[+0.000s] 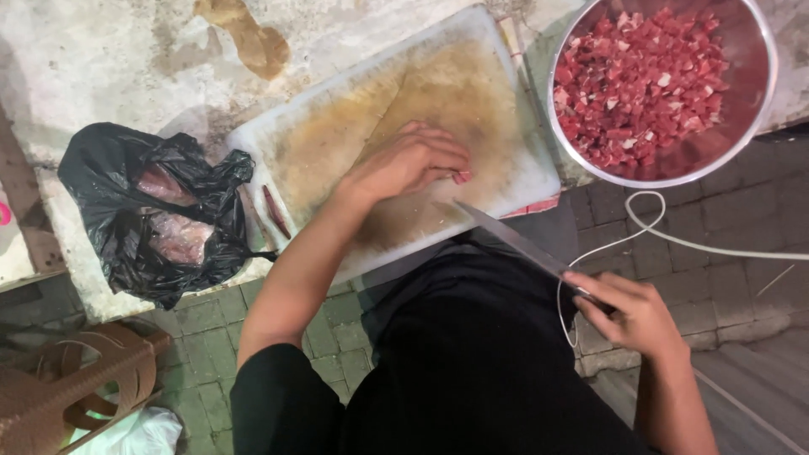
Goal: Dicing raw meat into small cubes on a cutting board and placing them into a large metal bowl.
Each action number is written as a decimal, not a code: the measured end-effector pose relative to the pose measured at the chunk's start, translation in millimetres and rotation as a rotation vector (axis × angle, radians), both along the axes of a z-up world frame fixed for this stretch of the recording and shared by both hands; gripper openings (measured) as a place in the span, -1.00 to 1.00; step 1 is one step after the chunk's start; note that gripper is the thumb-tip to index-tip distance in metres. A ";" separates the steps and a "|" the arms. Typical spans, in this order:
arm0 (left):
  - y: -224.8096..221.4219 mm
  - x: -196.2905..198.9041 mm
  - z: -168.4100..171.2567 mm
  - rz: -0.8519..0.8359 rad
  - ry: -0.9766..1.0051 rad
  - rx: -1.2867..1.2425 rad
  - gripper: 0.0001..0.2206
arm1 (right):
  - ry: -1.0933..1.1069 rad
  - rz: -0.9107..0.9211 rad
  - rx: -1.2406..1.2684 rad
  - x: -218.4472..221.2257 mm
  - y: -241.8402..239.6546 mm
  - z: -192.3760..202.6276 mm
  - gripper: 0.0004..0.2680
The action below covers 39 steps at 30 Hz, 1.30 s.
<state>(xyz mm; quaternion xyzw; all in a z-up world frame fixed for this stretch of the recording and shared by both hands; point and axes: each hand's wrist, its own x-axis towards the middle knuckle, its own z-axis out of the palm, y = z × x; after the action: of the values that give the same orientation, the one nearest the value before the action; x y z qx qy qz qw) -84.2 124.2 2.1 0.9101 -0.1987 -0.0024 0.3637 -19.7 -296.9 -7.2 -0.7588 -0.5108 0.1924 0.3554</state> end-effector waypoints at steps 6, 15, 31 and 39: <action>-17.1 -12.7 -25.7 0.199 -0.227 -0.070 -0.90 | 0.268 -0.314 0.039 -14.2 0.5 -64.5 -0.65; -92.4 -52.6 -62.5 0.856 -0.254 -0.163 -0.73 | -0.040 -0.248 0.084 -34.0 116.8 19.4 -0.64; -76.8 -39.5 -39.5 0.635 -0.501 -0.024 -0.89 | -0.025 -0.197 -0.227 -36.7 105.4 14.4 -0.62; -76.9 -36.4 -34.3 0.606 -0.484 -0.004 -0.91 | -0.247 -0.138 -0.256 -37.8 117.6 14.3 -0.63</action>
<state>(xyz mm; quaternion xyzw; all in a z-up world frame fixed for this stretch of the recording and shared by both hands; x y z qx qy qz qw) -120.6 47.3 -32.2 0.9011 -0.0009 0.3202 0.2923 -57.5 -179.3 7.0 -0.8488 -0.4687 0.1365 0.2031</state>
